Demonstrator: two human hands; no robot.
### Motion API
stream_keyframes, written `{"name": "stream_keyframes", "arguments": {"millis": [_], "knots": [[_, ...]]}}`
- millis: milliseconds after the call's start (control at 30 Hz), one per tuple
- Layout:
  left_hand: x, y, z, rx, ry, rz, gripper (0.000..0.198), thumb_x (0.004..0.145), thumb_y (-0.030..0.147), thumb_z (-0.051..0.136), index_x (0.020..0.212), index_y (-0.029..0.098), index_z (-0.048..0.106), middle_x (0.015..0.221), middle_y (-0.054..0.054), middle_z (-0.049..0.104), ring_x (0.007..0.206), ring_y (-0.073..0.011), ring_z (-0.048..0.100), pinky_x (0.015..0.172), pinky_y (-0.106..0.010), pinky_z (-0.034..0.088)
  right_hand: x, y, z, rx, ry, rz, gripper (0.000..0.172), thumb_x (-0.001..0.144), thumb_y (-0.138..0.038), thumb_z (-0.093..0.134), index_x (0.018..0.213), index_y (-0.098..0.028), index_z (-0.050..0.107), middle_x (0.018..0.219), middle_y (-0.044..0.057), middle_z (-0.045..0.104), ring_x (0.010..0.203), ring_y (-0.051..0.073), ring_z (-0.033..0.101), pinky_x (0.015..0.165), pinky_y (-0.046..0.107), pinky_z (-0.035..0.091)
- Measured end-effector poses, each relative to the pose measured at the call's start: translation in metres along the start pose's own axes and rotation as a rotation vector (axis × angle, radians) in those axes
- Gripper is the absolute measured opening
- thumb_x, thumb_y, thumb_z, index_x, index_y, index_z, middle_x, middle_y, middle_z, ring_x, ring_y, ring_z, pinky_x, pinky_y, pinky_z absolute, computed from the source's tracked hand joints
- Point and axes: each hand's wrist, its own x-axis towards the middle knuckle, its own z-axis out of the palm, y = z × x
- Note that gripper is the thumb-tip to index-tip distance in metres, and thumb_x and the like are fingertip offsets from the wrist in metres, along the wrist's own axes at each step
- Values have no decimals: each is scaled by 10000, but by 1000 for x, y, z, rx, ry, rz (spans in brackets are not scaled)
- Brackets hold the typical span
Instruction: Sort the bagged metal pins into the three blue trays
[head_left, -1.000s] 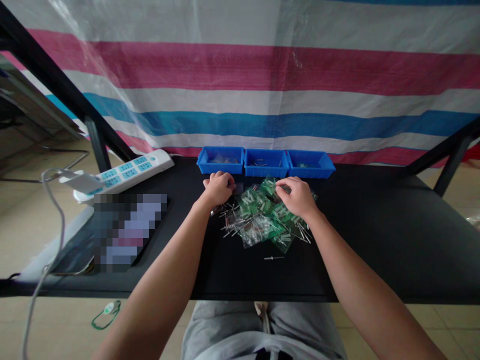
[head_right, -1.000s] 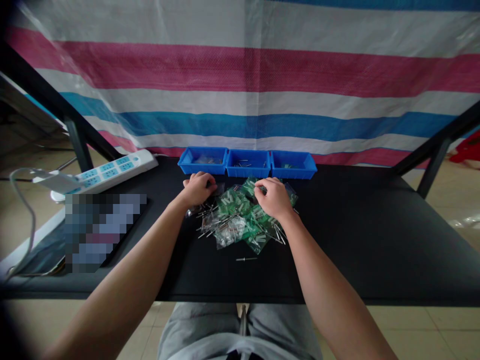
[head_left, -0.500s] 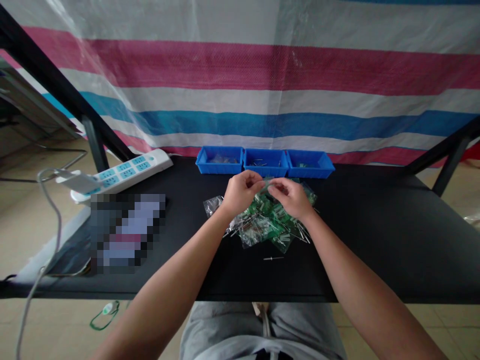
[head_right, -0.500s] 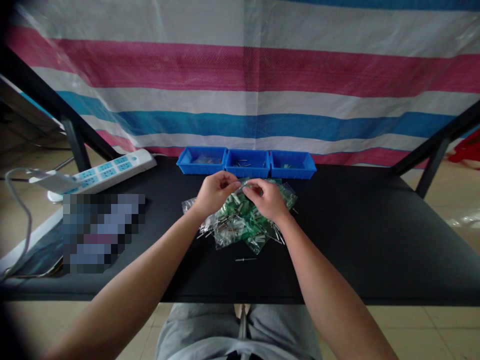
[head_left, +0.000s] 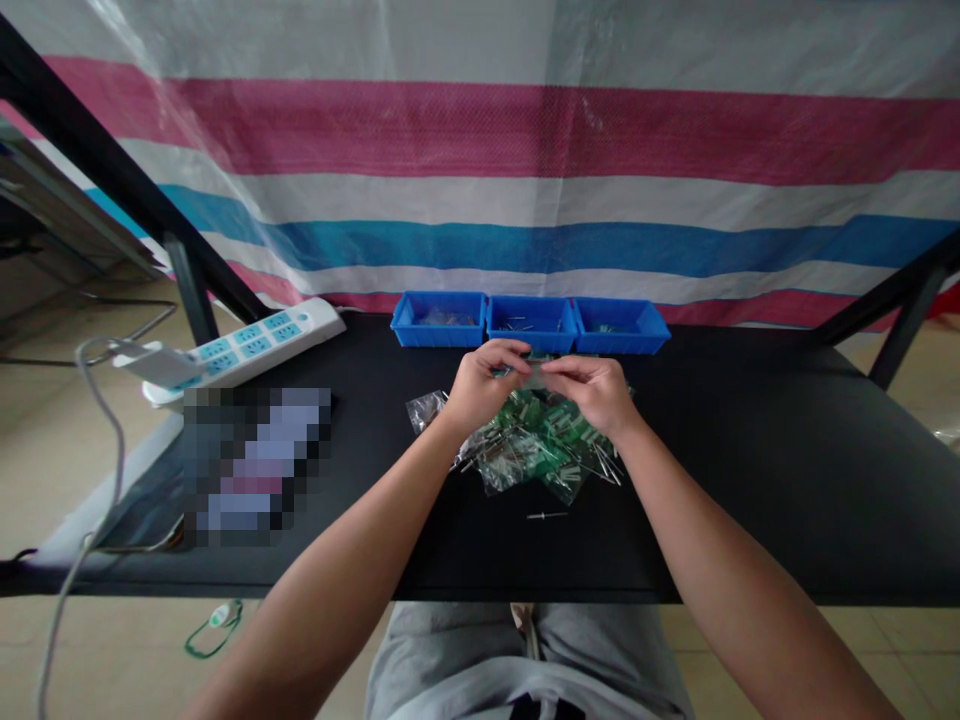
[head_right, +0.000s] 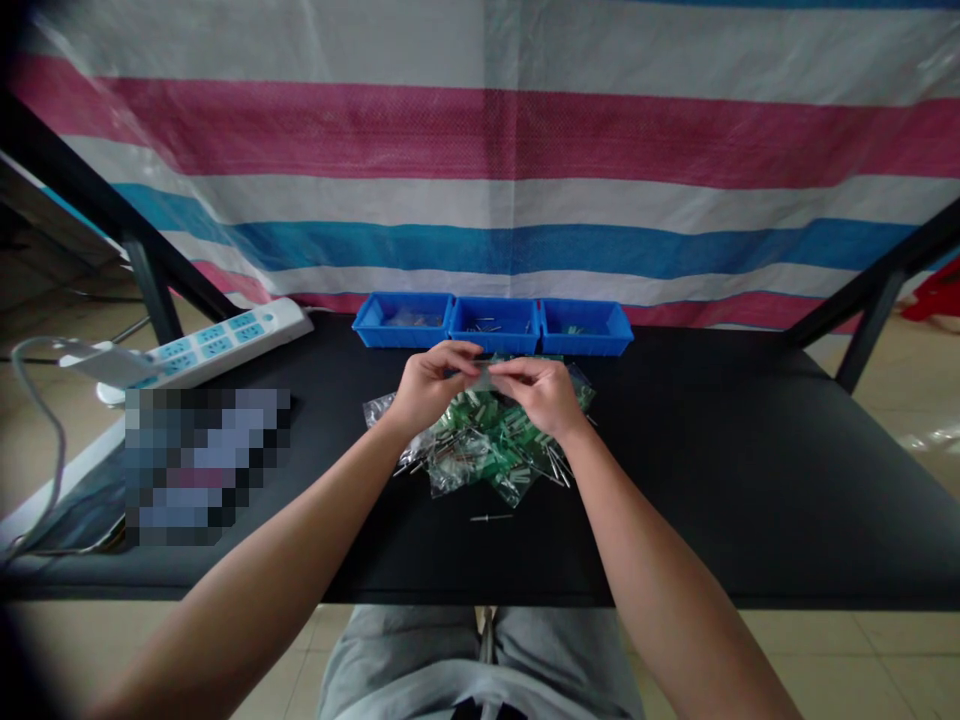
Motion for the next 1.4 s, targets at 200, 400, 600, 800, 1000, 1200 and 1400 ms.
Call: {"name": "stream_keyframes", "arguments": {"millis": [200,400,600,800,1000,1200,1400], "knots": [[-2,7,-1,104,71,151,113,712,153,676,616,200,711,1092,-67,671,1052,-202,617,941,-354,486,-2,3,1,9,-31,-136,154,724,-328,747,848,-235,749,1040,61,700,943,215,655,696,306,532],[-2,2,-1,127,17,43,88,692,122,638,668,174,705,931,-59,716,880,-173,650,799,-290,502,0,2,-1,-218,37,-214,226,730,-358,735,897,-206,725,1135,95,634,793,174,624,524,266,467],[0,-10,0,101,-81,-173,150,698,271,687,774,142,684,687,-7,657,621,-112,570,579,-223,431,-4,2,1,-341,7,-233,346,754,-272,681,1087,-193,623,975,80,693,729,167,623,518,259,441],[0,-2,-1,-156,-187,-318,426,627,216,721,1025,142,587,578,56,570,519,-80,500,529,-207,372,-5,1,3,-156,-59,-119,257,763,-279,662,1000,-211,589,831,27,700,697,160,636,579,264,460],[-1,11,-2,-280,-313,-435,455,584,158,712,999,155,526,566,59,584,536,-95,547,561,-221,401,-4,-5,-2,8,-149,17,190,736,-362,674,716,-175,644,584,-4,624,499,112,521,493,251,393],[1,4,-1,-105,-116,-239,234,683,232,656,892,174,569,623,37,593,565,-106,554,561,-227,416,0,1,-5,183,-68,47,309,719,-407,667,930,-180,667,777,43,715,559,134,585,460,243,360],[10,-7,-26,541,271,-2,212,813,275,545,960,174,659,927,-58,694,858,-182,612,794,-298,472,3,5,-7,134,-32,95,387,691,-404,695,996,-172,645,827,52,710,615,133,593,512,247,433]]}}
